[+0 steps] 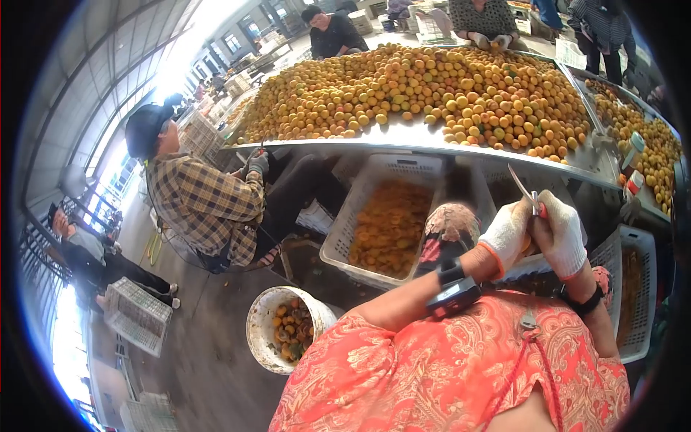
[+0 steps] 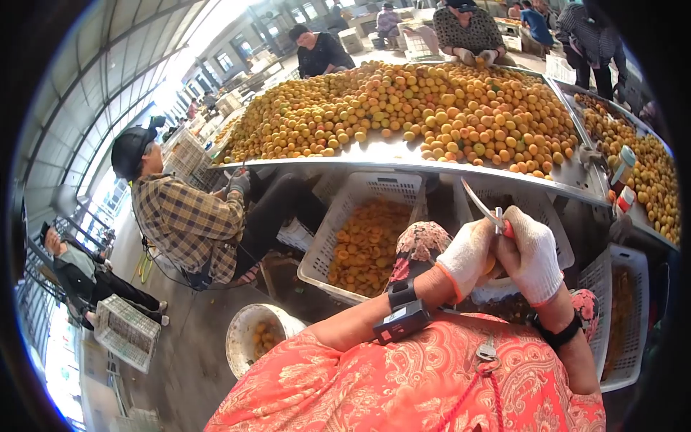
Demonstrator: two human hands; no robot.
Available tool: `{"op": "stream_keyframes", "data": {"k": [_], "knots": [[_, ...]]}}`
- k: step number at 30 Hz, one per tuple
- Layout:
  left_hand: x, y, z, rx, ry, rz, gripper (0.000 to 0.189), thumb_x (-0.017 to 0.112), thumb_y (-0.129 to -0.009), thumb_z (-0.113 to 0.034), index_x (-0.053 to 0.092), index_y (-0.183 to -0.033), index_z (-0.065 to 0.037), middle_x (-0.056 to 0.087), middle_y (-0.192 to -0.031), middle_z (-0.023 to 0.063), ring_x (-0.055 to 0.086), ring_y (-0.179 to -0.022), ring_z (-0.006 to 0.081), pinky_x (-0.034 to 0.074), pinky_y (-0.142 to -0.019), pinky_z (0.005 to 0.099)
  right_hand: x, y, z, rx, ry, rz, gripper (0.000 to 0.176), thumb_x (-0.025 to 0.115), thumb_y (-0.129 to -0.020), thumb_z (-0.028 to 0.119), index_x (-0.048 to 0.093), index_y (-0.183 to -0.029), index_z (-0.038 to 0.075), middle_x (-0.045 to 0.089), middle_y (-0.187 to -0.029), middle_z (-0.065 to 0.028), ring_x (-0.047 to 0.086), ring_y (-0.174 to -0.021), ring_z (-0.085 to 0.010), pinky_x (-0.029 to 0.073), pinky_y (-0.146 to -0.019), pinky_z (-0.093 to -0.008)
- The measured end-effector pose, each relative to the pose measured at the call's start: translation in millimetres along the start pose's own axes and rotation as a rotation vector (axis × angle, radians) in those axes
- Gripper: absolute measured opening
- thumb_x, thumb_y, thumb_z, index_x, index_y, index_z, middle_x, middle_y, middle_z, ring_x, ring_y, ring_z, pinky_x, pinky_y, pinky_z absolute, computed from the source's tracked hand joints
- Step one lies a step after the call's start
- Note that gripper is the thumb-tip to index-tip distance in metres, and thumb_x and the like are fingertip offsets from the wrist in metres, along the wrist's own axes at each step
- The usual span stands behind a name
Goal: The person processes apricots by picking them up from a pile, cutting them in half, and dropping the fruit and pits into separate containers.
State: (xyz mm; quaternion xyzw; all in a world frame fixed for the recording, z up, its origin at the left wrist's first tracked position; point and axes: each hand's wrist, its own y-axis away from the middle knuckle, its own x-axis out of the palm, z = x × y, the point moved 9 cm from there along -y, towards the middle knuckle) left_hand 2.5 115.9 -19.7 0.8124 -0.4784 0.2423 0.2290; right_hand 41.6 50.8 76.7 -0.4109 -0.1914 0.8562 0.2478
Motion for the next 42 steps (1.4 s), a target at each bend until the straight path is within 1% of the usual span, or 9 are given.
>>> {"op": "stream_keyframes", "data": {"k": [12,14,15,16,19,24,27,32,42], "knots": [[7,-13,7,0.044,-0.179,0.125,0.021,0.052,-0.1,-0.032,0.06,-0.097,-0.013,0.055,-0.077,-0.0018,0.047,-0.057,0.0079,0.037,-0.047,0.0237,-6,5,-69,0.355,-0.384,-0.255,0.019,0.054,-0.098,0.014,0.053,-0.082,0.004,0.047,-0.068,0.0053,0.039,-0.068,-0.0043,0.037,-0.056,-0.0253],[-4,-29,0,0.446,-0.543,0.23,0.023,0.054,-0.099,-0.032,0.061,-0.104,-0.012,0.058,-0.08,-0.0007,0.05,-0.058,0.0098,0.039,-0.048,0.0244,-4,10,-97,0.379,-0.658,-0.339,0.019,0.056,-0.098,0.02,0.06,-0.087,0.005,0.049,-0.07,0.0065,0.044,-0.067,-0.0044,0.037,-0.055,-0.0249],[-2,-17,9,-0.057,-0.19,0.087,0.026,0.052,-0.1,-0.033,0.062,-0.109,-0.011,0.06,-0.083,0.0009,0.053,-0.06,0.0125,0.041,-0.047,0.0261,-2,17,-120,0.573,-0.753,-0.29,0.02,0.058,-0.097,0.022,0.062,-0.091,0.003,0.051,-0.07,0.005,0.043,-0.067,-0.0044,0.037,-0.056,-0.024],[6,-11,2,-0.056,-0.147,-0.044,0.034,0.049,-0.101,-0.036,0.062,-0.112,-0.006,0.061,-0.078,0.0032,0.053,-0.056,0.0131,0.04,-0.044,0.0251,-17,20,-129,0.604,-0.554,-0.316,0.022,0.06,-0.095,0.023,0.061,-0.09,0.001,0.052,-0.07,0.0047,0.044,-0.065,-0.0045,0.038,-0.055,-0.0244],[14,-17,-3,-0.07,-0.179,0.186,0.054,0.045,-0.101,-0.047,0.059,-0.115,0.004,0.051,-0.06,0.0055,0.036,-0.041,0.0101,0.027,-0.036,0.0225,-53,18,-145,0.466,0.267,-0.342,0.042,0.07,-0.084,0.04,0.062,-0.092,-0.001,0.067,-0.086,-0.0262,0.065,-0.087,-0.0429,0.05,-0.074,-0.0487],[8,-26,8,-0.103,-0.146,0.197,0.056,0.048,-0.1,-0.05,0.057,-0.117,0.002,0.052,-0.063,0.0054,0.038,-0.044,0.0104,0.025,-0.037,0.0228,-36,22,-119,0.384,-0.208,-0.313,0.029,0.072,-0.085,0.026,0.066,-0.095,0.0,0.068,-0.083,-0.0195,0.068,-0.079,-0.0334,0.052,-0.071,-0.0388],[-11,-36,13,-0.139,-0.158,-0.073,0.042,0.047,-0.101,-0.046,0.059,-0.106,-0.006,0.058,-0.068,0.0071,0.049,-0.044,0.016,0.032,-0.036,0.0247,-32,23,-95,0.341,-0.074,-0.25,0.025,0.071,-0.084,0.024,0.066,-0.094,0.001,0.067,-0.082,-0.0204,0.067,-0.079,-0.0346,0.052,-0.069,-0.0382],[-7,-42,15,-0.089,-0.272,0.03,0.033,0.048,-0.102,-0.037,0.06,-0.112,-0.007,0.057,-0.073,0.0028,0.049,-0.048,0.0114,0.032,-0.037,0.023,-19,20,-97,0.238,-0.095,-0.174,0.021,0.063,-0.088,0.018,0.062,-0.101,0.002,0.066,-0.082,-0.0178,0.068,-0.077,-0.0277,0.051,-0.069,-0.0368],[-4,-43,3,0.046,-0.389,0.117,0.028,0.048,-0.103,-0.024,0.059,-0.118,-0.003,0.059,-0.082,0.0017,0.043,-0.054,0.006,0.033,-0.045,0.0212,0,21,-107,0.62,-0.436,0.093,0.029,0.064,-0.091,0.026,0.066,-0.099,-0.002,0.063,-0.083,0.0021,0.055,-0.08,-0.0045,0.047,-0.071,-0.0235]]}}
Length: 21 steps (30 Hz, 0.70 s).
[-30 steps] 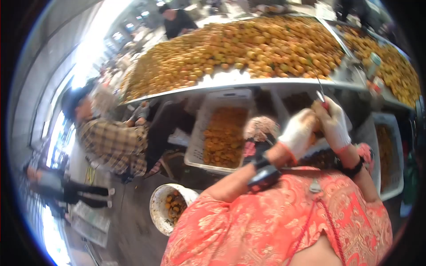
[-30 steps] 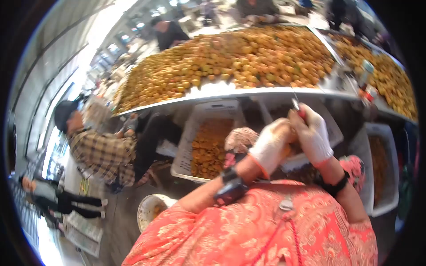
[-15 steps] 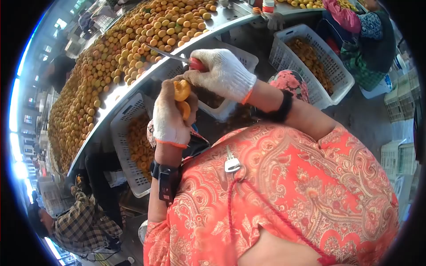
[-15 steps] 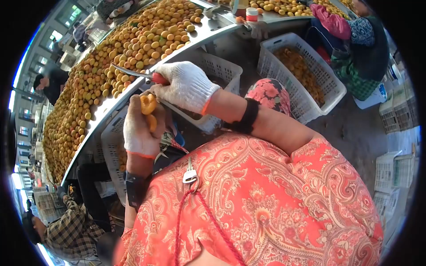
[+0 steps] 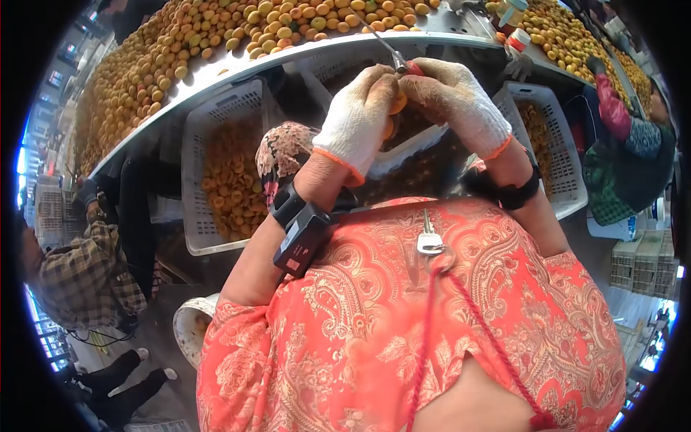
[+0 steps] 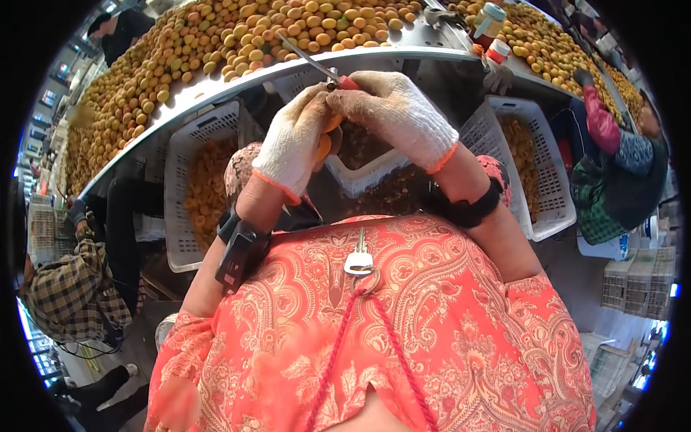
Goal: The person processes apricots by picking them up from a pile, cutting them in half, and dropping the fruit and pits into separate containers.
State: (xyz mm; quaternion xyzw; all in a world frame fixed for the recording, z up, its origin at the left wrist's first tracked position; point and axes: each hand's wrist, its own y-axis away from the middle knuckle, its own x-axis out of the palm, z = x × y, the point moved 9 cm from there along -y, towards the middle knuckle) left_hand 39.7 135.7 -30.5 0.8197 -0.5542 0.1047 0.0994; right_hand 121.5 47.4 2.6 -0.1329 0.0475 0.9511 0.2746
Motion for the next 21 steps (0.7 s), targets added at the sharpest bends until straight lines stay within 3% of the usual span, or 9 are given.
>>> {"op": "stream_keyframes", "data": {"k": [6,9,11,12,14,15,18,21], "knots": [[-16,3,-2,0.002,0.051,-0.011,0.027,0.05,-0.102,-0.025,0.062,-0.114,-0.004,0.059,-0.077,0.0028,0.044,-0.055,0.0065,0.033,-0.046,0.0214,15,-4,10,-0.074,0.084,-0.009,0.019,0.065,-0.092,0.018,0.065,-0.095,-0.002,0.063,-0.083,0.004,0.051,-0.076,-0.0036,0.047,-0.066,-0.0257],[-15,5,8,-0.085,0.089,0.021,0.026,0.053,-0.101,-0.026,0.063,-0.111,-0.004,0.058,-0.076,0.0024,0.046,-0.057,0.0065,0.032,-0.046,0.0219,24,-10,6,-0.15,0.116,0.002,0.013,0.066,-0.09,0.011,0.064,-0.095,0.0,0.062,-0.077,0.0006,0.051,-0.075,-0.0036,0.047,-0.064,-0.0271],[-17,7,14,-0.107,0.146,-0.002,0.025,0.054,-0.1,-0.027,0.063,-0.11,-0.005,0.06,-0.077,0.0026,0.044,-0.053,0.0054,0.028,-0.043,0.0211,23,-11,13,-0.305,0.391,-0.101,0.013,0.067,-0.087,0.012,0.062,-0.092,0.001,0.061,-0.073,-0.0087,0.06,-0.07,-0.0114,0.048,-0.063,-0.0302],[-18,8,16,-0.131,0.199,-0.023,0.025,0.056,-0.099,-0.027,0.063,-0.109,-0.006,0.062,-0.079,0.0028,0.041,-0.049,0.0042,0.023,-0.04,0.0202,25,-13,11,-0.306,0.392,-0.102,0.013,0.067,-0.087,0.012,0.062,-0.092,0.001,0.061,-0.073,-0.0087,0.06,-0.07,-0.0114,0.048,-0.063,-0.0302],[-23,10,16,-0.149,0.227,-0.004,0.024,0.056,-0.099,-0.026,0.063,-0.109,-0.005,0.063,-0.08,0.0029,0.042,-0.049,0.0045,0.025,-0.04,0.0195,31,-5,34,-0.553,0.765,-0.297,0.015,0.068,-0.085,0.013,0.059,-0.087,0.001,0.059,-0.074,-0.0175,0.063,-0.068,-0.0286,0.048,-0.061,-0.035],[-26,11,15,-0.166,0.255,0.013,0.023,0.057,-0.098,-0.025,0.063,-0.109,-0.005,0.063,-0.081,0.003,0.044,-0.05,0.0047,0.026,-0.04,0.0188,32,-4,38,-0.566,0.697,-0.316,0.019,0.069,-0.085,0.015,0.057,-0.082,0.001,0.06,-0.075,-0.0198,0.059,-0.07,-0.0389,0.048,-0.061,-0.0389],[-53,11,-3,-0.078,0.089,-0.101,0.023,0.057,-0.097,-0.023,0.063,-0.109,-0.005,0.063,-0.083,0.0031,0.048,-0.051,0.0054,0.031,-0.04,0.0182,21,-9,34,-0.447,0.532,-0.336,0.021,0.07,-0.085,0.016,0.057,-0.08,0.001,0.058,-0.071,-0.0193,0.059,-0.067,-0.0383,0.047,-0.059,-0.0386],[-118,9,-12,-0.035,-0.017,-0.318,0.022,0.06,-0.097,-0.024,0.066,-0.108,-0.006,0.065,-0.087,0.0004,0.055,-0.059,0.0034,0.035,-0.041,0.0163,4,-14,25,-0.35,0.494,-0.352,0.024,0.072,-0.086,0.021,0.061,-0.08,0.001,0.059,-0.068,-0.0181,0.059,-0.06,-0.0285,0.047,-0.059,-0.0354]]}}
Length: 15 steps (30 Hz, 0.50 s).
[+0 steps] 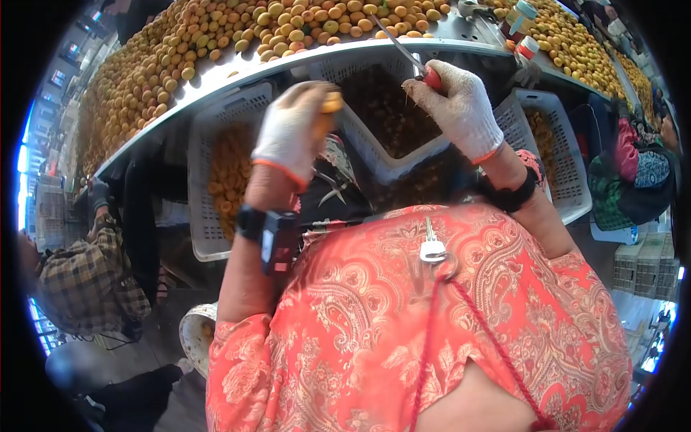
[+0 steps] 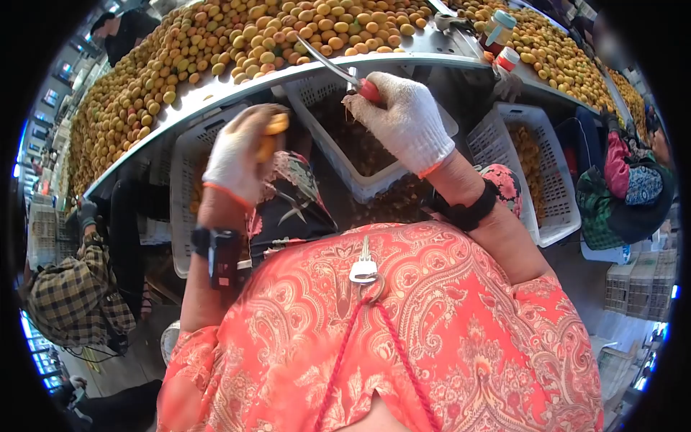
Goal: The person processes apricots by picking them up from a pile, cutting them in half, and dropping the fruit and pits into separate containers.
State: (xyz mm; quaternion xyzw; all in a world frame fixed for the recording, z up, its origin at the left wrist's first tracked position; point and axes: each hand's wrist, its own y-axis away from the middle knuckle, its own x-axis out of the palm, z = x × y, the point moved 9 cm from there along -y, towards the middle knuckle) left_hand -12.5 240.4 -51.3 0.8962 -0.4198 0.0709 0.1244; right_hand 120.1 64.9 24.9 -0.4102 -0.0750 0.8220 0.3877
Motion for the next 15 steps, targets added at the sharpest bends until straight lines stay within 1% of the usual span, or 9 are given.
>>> {"op": "stream_keyframes", "data": {"k": [4,7,8,9,10,11,13,14,15], "knots": [[-109,-13,-13,0.019,-0.147,-0.251,0.02,0.065,-0.094,-0.023,0.068,-0.11,-0.012,0.064,-0.087,-0.0048,0.055,-0.064,0.003,0.035,-0.045,0.0165,0,10,-42,0.209,-0.176,0.059,0.025,0.074,-0.086,0.025,0.066,-0.085,0.001,0.063,-0.07,-0.017,0.059,-0.06,-0.0188,0.047,-0.06,-0.0316],[-212,-22,-24,0.084,-0.41,-0.515,0.034,0.066,-0.092,-0.033,0.062,-0.117,-0.01,0.062,-0.085,0.0002,0.052,-0.057,0.0084,0.036,-0.043,0.023,0,18,-79,0.227,-0.102,0.035,0.029,0.073,-0.086,0.03,0.066,-0.089,0.002,0.066,-0.076,-0.0205,0.066,-0.073,-0.0336,0.05,-0.067,-0.0379],[-263,-35,-24,0.02,-0.489,-0.542,0.039,0.065,-0.092,-0.034,0.061,-0.119,-0.008,0.06,-0.079,0.0004,0.047,-0.051,0.0094,0.035,-0.043,0.0239,-7,20,-82,0.282,0.013,0.054,0.032,0.072,-0.086,0.032,0.063,-0.092,0.002,0.066,-0.081,-0.0221,0.065,-0.083,-0.0403,0.05,-0.07,-0.0426],[-278,-28,-48,0.081,-0.682,-0.7,0.039,0.065,-0.092,-0.033,0.061,-0.12,-0.007,0.057,-0.072,0.0,0.044,-0.047,0.0089,0.034,-0.042,0.0242,-9,23,-91,0.319,0.011,0.055,0.032,0.071,-0.086,0.031,0.061,-0.096,0.003,0.066,-0.083,-0.0227,0.064,-0.086,-0.0417,0.049,-0.072,-0.0445],[-288,-31,-69,0.147,-0.733,-0.745,0.039,0.065,-0.092,-0.032,0.061,-0.121,-0.006,0.052,-0.065,-0.0014,0.04,-0.045,0.0079,0.032,-0.041,0.0247,-10,24,-101,0.33,-0.006,0.025,0.032,0.071,-0.085,0.03,0.06,-0.097,0.003,0.066,-0.084,-0.0231,0.064,-0.087,-0.042,0.049,-0.073,-0.0451],[-298,-39,-82,0.188,-0.648,-0.69,0.039,0.064,-0.092,-0.031,0.061,-0.122,-0.006,0.056,-0.073,-0.0009,0.043,-0.052,0.0074,0.033,-0.044,0.0234,-11,28,-110,0.342,-0.025,0.003,0.032,0.071,-0.085,0.03,0.06,-0.098,0.003,0.066,-0.084,-0.0235,0.064,-0.088,-0.0422,0.049,-0.074,-0.0456],[-236,-42,-120,0.244,-0.521,-0.592,0.036,0.064,-0.093,-0.029,0.061,-0.122,-0.008,0.061,-0.086,0.0006,0.048,-0.063,0.0075,0.037,-0.052,0.022,-11,31,-118,0.337,-0.063,-0.017,0.03,0.07,-0.087,0.029,0.061,-0.098,0.002,0.066,-0.086,-0.0232,0.064,-0.089,-0.0421,0.049,-0.075,-0.045],[-194,-40,-135,0.231,-0.557,-0.58,0.032,0.061,-0.095,-0.026,0.062,-0.121,-0.008,0.063,-0.098,0.0017,0.053,-0.076,0.009,0.041,-0.06,0.0225,-6,33,-124,0.361,-0.144,-0.01,0.029,0.068,-0.089,0.028,0.062,-0.098,0.001,0.067,-0.087,-0.0229,0.064,-0.09,-0.0418,0.049,-0.076,-0.0445],[-175,-59,-139,0.258,-0.519,-0.438,0.033,0.059,-0.095,-0.029,0.062,-0.12,-0.009,0.063,-0.097,0.0033,0.061,-0.073,0.0145,0.044,-0.059,0.0258,-2,34,-129,0.382,-0.228,-0.002,0.029,0.067,-0.09,0.028,0.062,-0.099,0.001,0.067,-0.088,-0.0226,0.064,-0.09,-0.0415,0.049,-0.076,-0.0439]]}}
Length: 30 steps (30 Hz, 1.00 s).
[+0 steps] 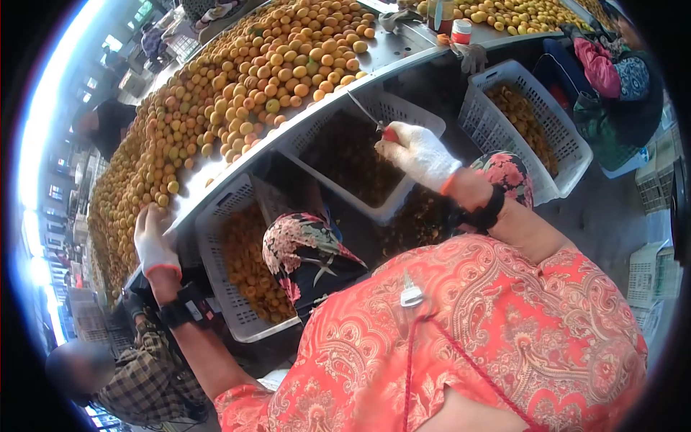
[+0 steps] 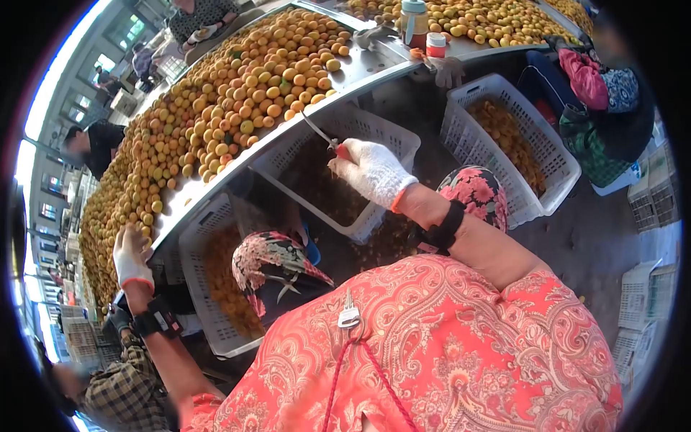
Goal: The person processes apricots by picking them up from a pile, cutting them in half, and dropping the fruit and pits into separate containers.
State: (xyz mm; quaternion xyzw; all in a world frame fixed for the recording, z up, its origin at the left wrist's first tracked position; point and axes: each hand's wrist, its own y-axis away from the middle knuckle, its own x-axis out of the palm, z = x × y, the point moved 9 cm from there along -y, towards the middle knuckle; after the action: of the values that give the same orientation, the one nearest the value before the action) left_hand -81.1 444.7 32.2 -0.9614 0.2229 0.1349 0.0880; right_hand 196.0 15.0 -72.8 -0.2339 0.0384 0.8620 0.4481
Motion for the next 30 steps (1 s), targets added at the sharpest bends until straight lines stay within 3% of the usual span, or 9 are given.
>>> {"op": "stream_keyframes", "data": {"k": [5,10,11,14,15,17,20,22,30], "knots": [[155,-3,-44,0.068,-0.07,0.348,0.025,0.059,-0.094,-0.02,0.065,-0.114,-0.006,0.067,-0.094,0.0037,0.062,-0.074,0.012,0.047,-0.059,0.0248,9,-2,-24,0.032,-0.054,0.065,0.029,0.062,-0.094,0.028,0.064,-0.104,0.001,0.067,-0.09,-0.0237,0.065,-0.091,-0.0405,0.049,-0.078,-0.0425],[306,-25,2,0.016,-0.114,0.685,0.023,0.064,-0.089,-0.009,0.068,-0.11,-0.002,0.066,-0.089,0.001,0.058,-0.073,0.007,0.048,-0.06,0.0225,13,-1,-47,0.127,0.042,0.135,0.031,0.063,-0.091,0.029,0.061,-0.104,0.001,0.066,-0.093,-0.0245,0.064,-0.095,-0.0405,0.049,-0.079,-0.0429],[328,-38,12,0.079,-0.238,0.654,0.024,0.065,-0.086,-0.014,0.071,-0.108,-0.004,0.071,-0.093,0.0022,0.062,-0.082,0.0093,0.051,-0.068,0.0268,12,-2,-52,0.145,0.037,0.146,0.031,0.063,-0.091,0.029,0.061,-0.103,0.001,0.066,-0.094,-0.0243,0.064,-0.095,-0.0406,0.049,-0.079,-0.0428],[387,-60,9,0.473,-0.512,0.66,0.031,0.065,-0.081,-0.015,0.07,-0.11,-0.006,0.071,-0.101,0.0148,0.067,-0.094,0.0288,0.052,-0.085,0.0351,7,-5,-62,0.198,0.074,0.209,0.032,0.063,-0.091,0.031,0.061,-0.101,0.001,0.067,-0.092,-0.0225,0.065,-0.093,-0.039,0.05,-0.078,-0.0425],[400,-68,15,0.47,-0.515,0.673,0.031,0.065,-0.081,-0.015,0.07,-0.11,-0.006,0.071,-0.101,0.0148,0.067,-0.094,0.0288,0.052,-0.085,0.0351,3,-6,-65,0.227,0.057,0.218,0.032,0.063,-0.091,0.031,0.061,-0.102,0.001,0.068,-0.091,-0.0223,0.066,-0.092,-0.0388,0.05,-0.077,-0.0425],[425,-76,18,0.757,-0.981,0.586,0.03,0.066,-0.079,-0.018,0.067,-0.108,-0.008,0.069,-0.105,0.0194,0.065,-0.101,0.036,0.052,-0.088,0.0399,-4,-9,-67,0.261,0.042,0.242,0.032,0.063,-0.091,0.031,0.061,-0.102,0.001,0.068,-0.088,-0.0219,0.066,-0.091,-0.0386,0.05,-0.076,-0.0426],[445,-96,38,0.558,-1.058,0.587,0.033,0.068,-0.078,-0.022,0.062,-0.106,-0.005,0.067,-0.108,0.0208,0.063,-0.105,0.0381,0.051,-0.089,0.0433,-8,-10,-75,0.257,0.034,0.218,0.031,0.063,-0.091,0.03,0.061,-0.1,0.001,0.068,-0.087,-0.0215,0.067,-0.088,-0.0384,0.05,-0.074,-0.042],[452,-98,30,0.538,-1.07,0.585,0.041,0.069,-0.078,-0.028,0.058,-0.107,-0.003,0.069,-0.105,0.021,0.065,-0.102,0.0379,0.052,-0.087,0.044,-10,-10,-77,0.277,-0.001,0.231,0.03,0.064,-0.091,0.03,0.062,-0.099,0.001,0.067,-0.086,-0.0216,0.067,-0.087,-0.0381,0.05,-0.073,-0.0415],[471,-86,30,0.565,-1.297,0.66,0.049,0.064,-0.079,-0.024,0.055,-0.125,-0.011,0.069,-0.107,0.0192,0.065,-0.103,0.0372,0.052,-0.086,0.045,-7,-11,-75,0.258,0.036,0.243,0.029,0.063,-0.092,0.029,0.062,-0.099,0.001,0.067,-0.084,-0.0206,0.067,-0.085,-0.0364,0.05,-0.072,-0.0404]]}}
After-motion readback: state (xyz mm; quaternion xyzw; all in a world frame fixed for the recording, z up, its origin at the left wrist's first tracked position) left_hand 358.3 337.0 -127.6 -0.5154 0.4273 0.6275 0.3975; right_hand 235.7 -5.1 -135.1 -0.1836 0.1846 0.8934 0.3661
